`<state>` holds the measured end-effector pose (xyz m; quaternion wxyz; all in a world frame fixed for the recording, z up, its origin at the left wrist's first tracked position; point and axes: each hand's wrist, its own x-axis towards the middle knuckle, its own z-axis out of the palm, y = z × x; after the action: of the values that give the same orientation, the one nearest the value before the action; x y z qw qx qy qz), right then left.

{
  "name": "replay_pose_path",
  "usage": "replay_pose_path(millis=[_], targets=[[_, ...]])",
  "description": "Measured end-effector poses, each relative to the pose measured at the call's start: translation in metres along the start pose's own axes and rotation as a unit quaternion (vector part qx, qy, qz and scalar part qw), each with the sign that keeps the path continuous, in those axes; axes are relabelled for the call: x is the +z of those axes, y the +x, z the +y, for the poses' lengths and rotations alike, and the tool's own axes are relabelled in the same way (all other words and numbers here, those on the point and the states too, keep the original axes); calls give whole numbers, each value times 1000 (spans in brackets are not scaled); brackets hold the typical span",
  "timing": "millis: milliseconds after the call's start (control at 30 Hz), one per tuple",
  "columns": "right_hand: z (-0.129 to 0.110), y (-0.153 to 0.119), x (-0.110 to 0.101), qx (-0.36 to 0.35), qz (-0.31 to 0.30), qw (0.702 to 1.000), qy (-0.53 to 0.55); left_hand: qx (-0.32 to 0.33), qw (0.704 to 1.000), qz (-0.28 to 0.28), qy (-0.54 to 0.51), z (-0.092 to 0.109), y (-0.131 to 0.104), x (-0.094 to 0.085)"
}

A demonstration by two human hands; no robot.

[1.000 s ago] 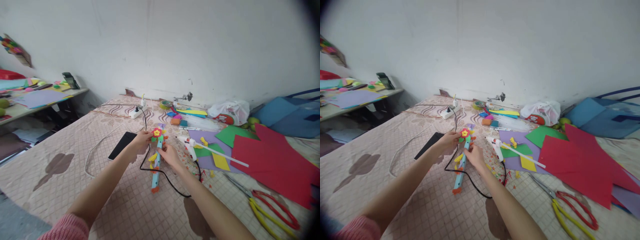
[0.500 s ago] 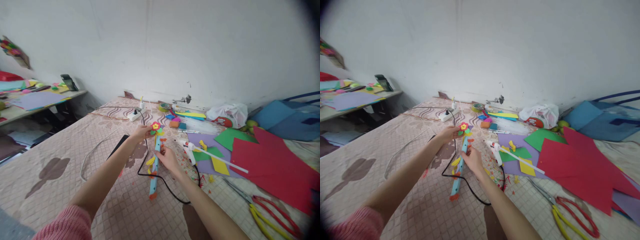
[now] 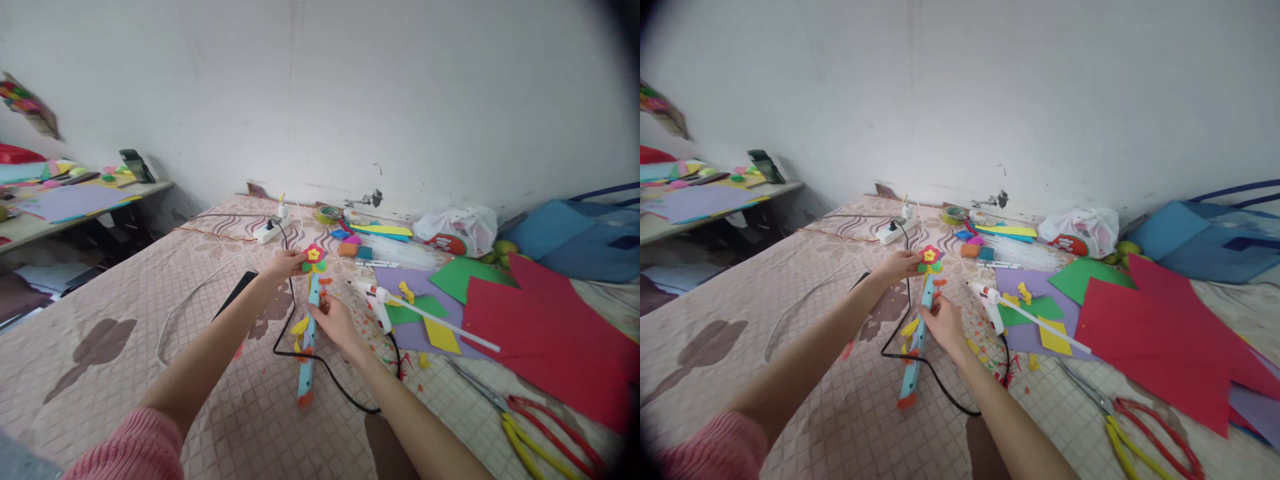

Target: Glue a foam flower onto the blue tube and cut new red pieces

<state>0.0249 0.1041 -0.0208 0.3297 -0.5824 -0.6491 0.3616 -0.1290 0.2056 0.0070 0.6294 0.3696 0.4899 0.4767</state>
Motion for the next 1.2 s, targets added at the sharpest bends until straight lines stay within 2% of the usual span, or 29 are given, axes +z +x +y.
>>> replay_pose_path(millis=[167, 433, 733, 1000, 1200], targets=[[1, -1, -1, -9, 6, 1000, 7, 24, 999, 15, -28, 6, 6, -5], [2, -1, -1, -26, 14, 1000, 10, 55, 994, 78, -52, 13, 23, -9], [3, -1, 0, -27, 16, 999, 8, 74, 989, 110, -64, 16, 28, -3], [4, -1, -1, -23, 4, 1000, 9, 70, 990, 107, -55, 15, 30, 0], [2, 0, -2, -22, 2, 1000, 0, 47, 996, 75, -28, 12, 29, 7]])
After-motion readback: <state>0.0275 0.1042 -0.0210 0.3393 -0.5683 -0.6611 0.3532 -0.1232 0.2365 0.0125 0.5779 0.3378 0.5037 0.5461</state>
